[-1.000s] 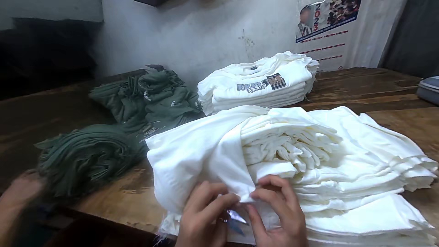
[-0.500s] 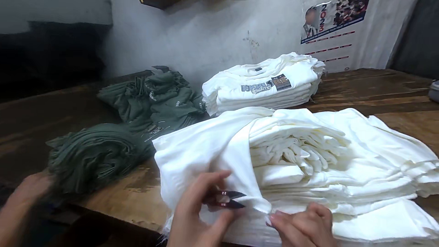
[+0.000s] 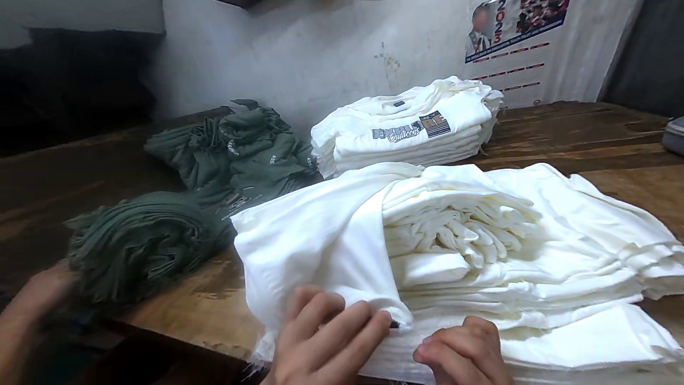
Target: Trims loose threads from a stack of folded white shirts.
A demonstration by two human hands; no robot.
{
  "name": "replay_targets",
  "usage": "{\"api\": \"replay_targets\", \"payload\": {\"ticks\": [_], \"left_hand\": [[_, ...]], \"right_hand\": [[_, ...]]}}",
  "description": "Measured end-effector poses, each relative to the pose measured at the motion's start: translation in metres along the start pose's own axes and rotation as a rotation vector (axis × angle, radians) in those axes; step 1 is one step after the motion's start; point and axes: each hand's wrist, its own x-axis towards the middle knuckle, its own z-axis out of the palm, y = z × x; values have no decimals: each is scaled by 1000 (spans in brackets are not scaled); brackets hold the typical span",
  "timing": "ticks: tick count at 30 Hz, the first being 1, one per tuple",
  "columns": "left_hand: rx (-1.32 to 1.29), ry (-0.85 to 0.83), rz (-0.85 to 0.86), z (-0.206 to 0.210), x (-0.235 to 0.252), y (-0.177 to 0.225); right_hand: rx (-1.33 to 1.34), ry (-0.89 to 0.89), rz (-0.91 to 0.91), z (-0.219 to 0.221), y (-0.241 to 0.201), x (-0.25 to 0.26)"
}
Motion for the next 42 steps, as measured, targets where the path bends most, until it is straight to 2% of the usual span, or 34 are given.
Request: {"api": "replay_targets", "payload": {"ticks": [12,16,20,23,29,32,34,37,40,42], "left_hand": [[1,-59,-36,-4,-1,1],[38,-21,-45,-8,-5,4],[171,17,53,-5,-4,14],[175,-32,98,1,0,13],[112,4,16,-4,-4,6],[81,13,-172,-4,-1,6],[112,-55,-270,0,-1,-2],[85,-28,-260,3,-3,-10],[-8,-59,-320,-12,-5,5],[57,-12,-249,-13,-8,19]], "right_hand": [[25,13,41,1,2,1],[48,15,57,0,3,3],[68,30,65,2,2,3],[52,18,54,2,2,2],[75,39,90,1,5,2],[-7,17,167,5,1,6],[-131,-70,234,8,-4,13],[-211,-132,285,7,-10,19],[-75,-117,300,-2,-10,16],[-10,-110,325,-6,-13,11]]}}
